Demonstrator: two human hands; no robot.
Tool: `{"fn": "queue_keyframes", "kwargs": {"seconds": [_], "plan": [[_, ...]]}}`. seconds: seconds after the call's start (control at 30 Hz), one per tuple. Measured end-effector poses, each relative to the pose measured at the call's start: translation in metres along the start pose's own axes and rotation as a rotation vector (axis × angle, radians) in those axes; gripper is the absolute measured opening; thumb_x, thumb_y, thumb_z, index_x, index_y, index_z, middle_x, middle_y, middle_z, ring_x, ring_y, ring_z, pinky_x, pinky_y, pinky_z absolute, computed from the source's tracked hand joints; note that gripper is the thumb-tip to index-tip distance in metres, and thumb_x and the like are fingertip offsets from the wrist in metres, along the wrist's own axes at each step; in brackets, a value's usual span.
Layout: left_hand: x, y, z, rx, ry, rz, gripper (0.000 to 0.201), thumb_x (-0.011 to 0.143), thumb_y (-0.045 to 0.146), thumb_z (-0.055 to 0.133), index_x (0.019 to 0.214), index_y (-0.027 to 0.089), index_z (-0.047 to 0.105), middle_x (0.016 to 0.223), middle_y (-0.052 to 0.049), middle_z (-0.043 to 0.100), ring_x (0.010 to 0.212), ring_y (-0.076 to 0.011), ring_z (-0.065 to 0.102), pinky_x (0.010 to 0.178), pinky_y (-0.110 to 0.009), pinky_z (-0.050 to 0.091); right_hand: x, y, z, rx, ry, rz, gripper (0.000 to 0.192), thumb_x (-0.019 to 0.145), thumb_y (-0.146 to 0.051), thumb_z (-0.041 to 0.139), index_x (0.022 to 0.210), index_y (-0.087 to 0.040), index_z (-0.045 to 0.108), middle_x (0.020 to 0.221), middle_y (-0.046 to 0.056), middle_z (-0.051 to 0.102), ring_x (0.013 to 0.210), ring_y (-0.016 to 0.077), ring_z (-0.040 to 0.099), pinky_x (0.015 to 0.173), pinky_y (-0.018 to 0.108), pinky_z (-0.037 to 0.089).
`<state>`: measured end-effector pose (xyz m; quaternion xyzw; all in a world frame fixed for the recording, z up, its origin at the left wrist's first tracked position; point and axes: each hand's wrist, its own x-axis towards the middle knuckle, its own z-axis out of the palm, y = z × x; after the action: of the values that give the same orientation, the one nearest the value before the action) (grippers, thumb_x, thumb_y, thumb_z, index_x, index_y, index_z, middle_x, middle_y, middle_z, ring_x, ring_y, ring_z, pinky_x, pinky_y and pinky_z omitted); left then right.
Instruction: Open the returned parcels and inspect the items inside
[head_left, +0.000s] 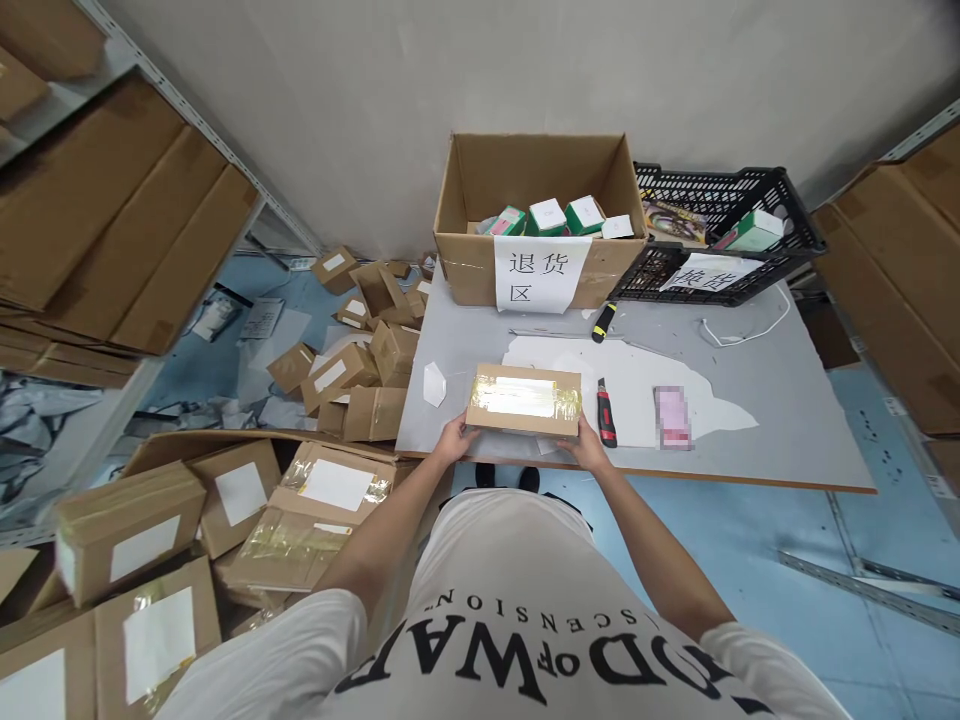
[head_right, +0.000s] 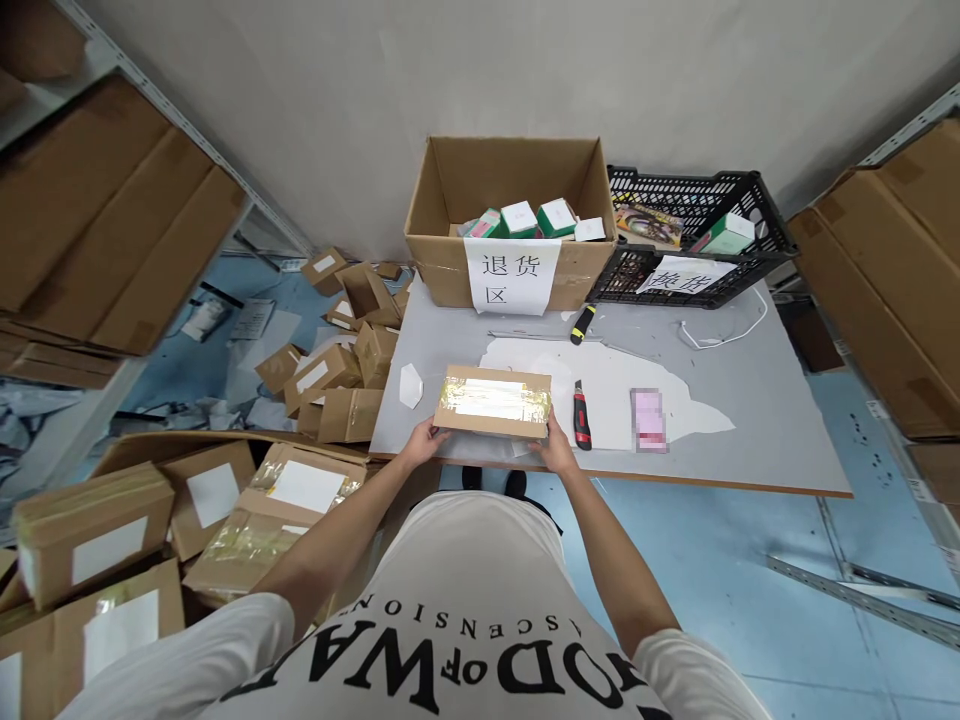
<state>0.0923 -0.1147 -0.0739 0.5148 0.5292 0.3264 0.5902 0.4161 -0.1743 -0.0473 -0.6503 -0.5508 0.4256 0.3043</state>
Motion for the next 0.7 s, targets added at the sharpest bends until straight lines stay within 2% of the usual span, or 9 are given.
{"fn": "queue_keyframes", "kwargs": {"seconds": [0.17,0.33,0.43,0.57,0.7], "plan": [[0.007,-0.001,0.010,0.000,0.021,0.016,0.051,0.064,0.047,0.071,0.103,0.015,0.064,0.112,-0.013,0.068,0.110,-0.0292,0.060,0.100,-0.048,0.042,0.007,-0.005,0.006,0.068,0.001,0.064,0.079,0.073,-0.026,0.063,0.144,-0.020,0.028,0.120,0.009,0.063,0.104,0.0242,0.063,0.095,0.041,0.046],[0.010,0.018,0.001,0.016,0.019,0.040,0.050,0.066,0.050,0.070,0.101,0.015,0.065,0.106,-0.012,0.070,0.106,-0.0287,0.062,0.097,-0.047,0.045,0.010,-0.015,-0.008,0.059,0.001,0.038,0.068,0.070,-0.031,0.067,0.134,-0.022,0.045,0.125,0.008,0.061,0.110,0.0257,0.059,0.096,0.043,0.046],[0.012,0.041,-0.003,0.011,0.005,0.084,0.053,0.070,0.051,0.068,0.108,0.014,0.065,0.112,-0.012,0.068,0.110,-0.0288,0.061,0.098,-0.046,0.045,0.015,-0.026,-0.022,0.066,0.029,-0.006,0.060,0.070,-0.038,0.068,0.127,-0.022,0.054,0.124,0.008,0.062,0.113,0.0267,0.057,0.096,0.043,0.045],[0.018,0.070,0.000,-0.062,0.005,0.143,0.063,0.074,0.051,0.066,0.124,0.014,0.058,0.128,-0.012,0.059,0.117,-0.0284,0.056,0.103,-0.045,0.041,0.025,-0.042,-0.036,0.170,0.076,-0.070,0.059,0.078,-0.048,0.058,0.130,-0.020,0.052,0.126,0.008,0.061,0.116,0.0246,0.056,0.097,0.040,0.045],[0.024,0.081,0.008,-0.104,0.025,0.140,0.076,0.069,0.049,0.071,0.133,0.014,0.050,0.131,-0.012,0.056,0.120,-0.0282,0.054,0.106,-0.045,0.039,0.031,-0.052,-0.042,0.036,0.160,0.022,0.055,0.084,-0.056,0.047,0.125,-0.021,0.058,0.112,0.007,0.069,0.103,0.0251,0.062,0.089,0.039,0.048]]}}
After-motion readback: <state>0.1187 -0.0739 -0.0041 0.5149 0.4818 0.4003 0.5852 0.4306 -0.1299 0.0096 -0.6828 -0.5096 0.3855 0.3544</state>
